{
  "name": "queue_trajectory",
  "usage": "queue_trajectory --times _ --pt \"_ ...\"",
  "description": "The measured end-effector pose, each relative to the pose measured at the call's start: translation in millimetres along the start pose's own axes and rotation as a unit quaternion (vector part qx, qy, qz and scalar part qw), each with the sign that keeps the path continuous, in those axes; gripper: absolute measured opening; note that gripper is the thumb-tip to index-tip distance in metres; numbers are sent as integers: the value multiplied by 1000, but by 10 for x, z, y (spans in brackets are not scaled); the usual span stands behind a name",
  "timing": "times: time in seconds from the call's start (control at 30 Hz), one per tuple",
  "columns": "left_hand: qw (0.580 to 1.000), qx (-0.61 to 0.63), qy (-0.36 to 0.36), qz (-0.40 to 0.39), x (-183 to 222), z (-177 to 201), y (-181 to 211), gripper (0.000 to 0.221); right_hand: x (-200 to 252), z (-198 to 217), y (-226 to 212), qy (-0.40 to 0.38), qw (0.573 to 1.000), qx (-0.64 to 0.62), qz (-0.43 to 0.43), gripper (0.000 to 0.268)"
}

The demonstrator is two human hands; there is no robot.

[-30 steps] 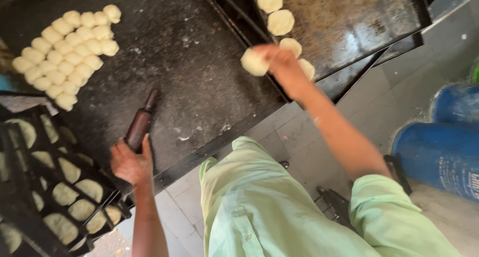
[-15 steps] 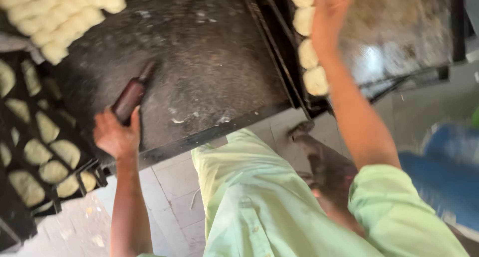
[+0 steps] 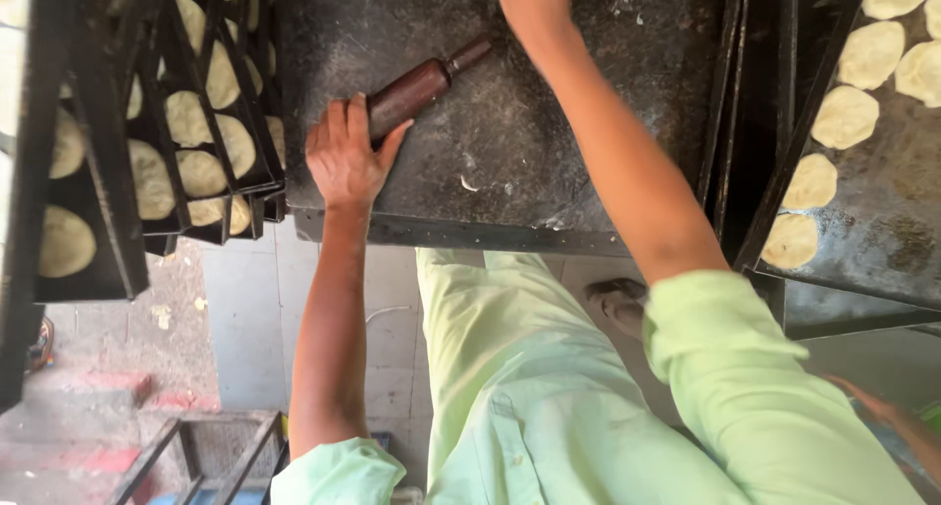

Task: The person rolls out small pieces of dough into flat circles using a rolling pin and places them onto a metal baking tray.

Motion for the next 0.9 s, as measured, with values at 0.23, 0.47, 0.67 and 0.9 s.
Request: queue_trajectory --times 0.23,0.47,0.67,0.9 --pt "999 -3 30 -21 -136 73 25 62 1939 1027 -1165 -35 988 -63 133 34" --pt "999 1 17 -37 -216 134 14 62 1521 730 -958 -56 990 127 -33 49" --pt "998 21 12 -53 14 121 -4 61 2370 619 -1271 -13 972 223 72 66" --pt "997 48 -24 -58 -14 -21 -55 60 1991 307 -882 -72 984 93 -133 50"
Point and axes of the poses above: each hand's wrist, its own x-axis away from the middle knuckle, its own z-axis out of the back of the hand, y = z × x, the point moved 8 cm from there along -x, towards the middle knuckle, and after that the axes turned 4 degrees about -z, right-handed, at the moved point
